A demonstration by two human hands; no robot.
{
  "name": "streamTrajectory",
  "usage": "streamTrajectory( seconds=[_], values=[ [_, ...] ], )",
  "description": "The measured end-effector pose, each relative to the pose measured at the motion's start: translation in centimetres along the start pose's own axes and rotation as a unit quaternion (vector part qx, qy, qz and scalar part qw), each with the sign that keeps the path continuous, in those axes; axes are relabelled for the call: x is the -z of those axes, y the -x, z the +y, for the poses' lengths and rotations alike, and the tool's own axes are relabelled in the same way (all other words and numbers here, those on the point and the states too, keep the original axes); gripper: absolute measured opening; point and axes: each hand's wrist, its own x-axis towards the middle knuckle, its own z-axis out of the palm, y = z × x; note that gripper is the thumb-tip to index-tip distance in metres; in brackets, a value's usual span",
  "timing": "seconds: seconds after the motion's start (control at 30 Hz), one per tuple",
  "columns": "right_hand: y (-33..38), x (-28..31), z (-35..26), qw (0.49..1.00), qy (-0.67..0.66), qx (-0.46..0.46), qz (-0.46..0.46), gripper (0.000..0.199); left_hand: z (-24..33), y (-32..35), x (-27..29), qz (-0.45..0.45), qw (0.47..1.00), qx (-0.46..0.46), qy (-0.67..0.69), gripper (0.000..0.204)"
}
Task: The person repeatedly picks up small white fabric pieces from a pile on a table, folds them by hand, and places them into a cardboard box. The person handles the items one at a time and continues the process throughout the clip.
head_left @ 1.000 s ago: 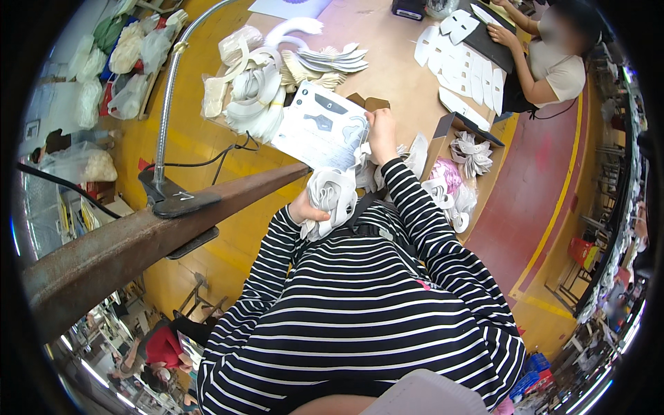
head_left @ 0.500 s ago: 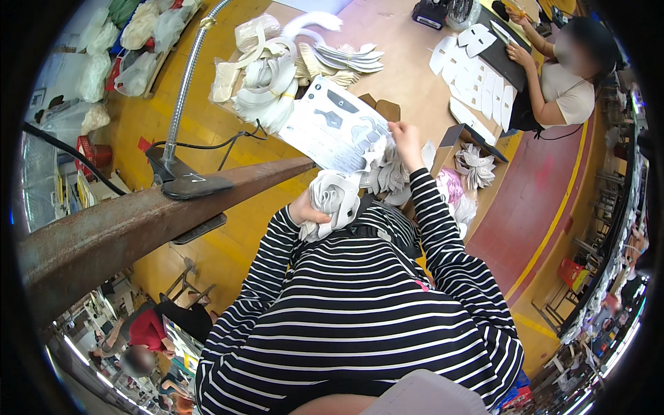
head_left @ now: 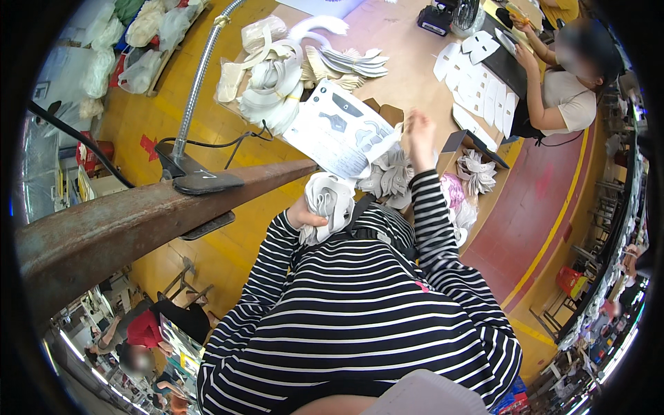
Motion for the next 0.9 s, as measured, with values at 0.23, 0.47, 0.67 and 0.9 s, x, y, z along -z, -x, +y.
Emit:
streamTrajectory(
  seconds=[0.23, 0.47, 0.67, 0.9],
  values=[
    [4.4, -5.7, -1.7, 0.96, 0.185, -0.03, -0.209, 0.025, -0.4, -0.4, 0.2, -0.008, 1.0, -0.026, 0.002, 0.087],
    [5.7, -6.1, -1.4, 0.909, 0.225, -0.007, -0.352, 0.033, -0.9, 0.5, 1.1, 0.035, 0.998, -0.042, -0.044, 0.085],
    [6.3, -5.1, -1.9, 0.904, 0.09, -0.142, -0.393, 0.032, -1.1, 0.4, 1.5, 0.027, 0.997, -0.06, -0.034, 0.087],
    [6.0, -3.8, -0.3, 0.84, -0.322, -0.338, -0.274, 0.029, -0.2, 0.1, 1.1, 0.015, 0.999, -0.017, -0.031, 0.087]
  ],
)
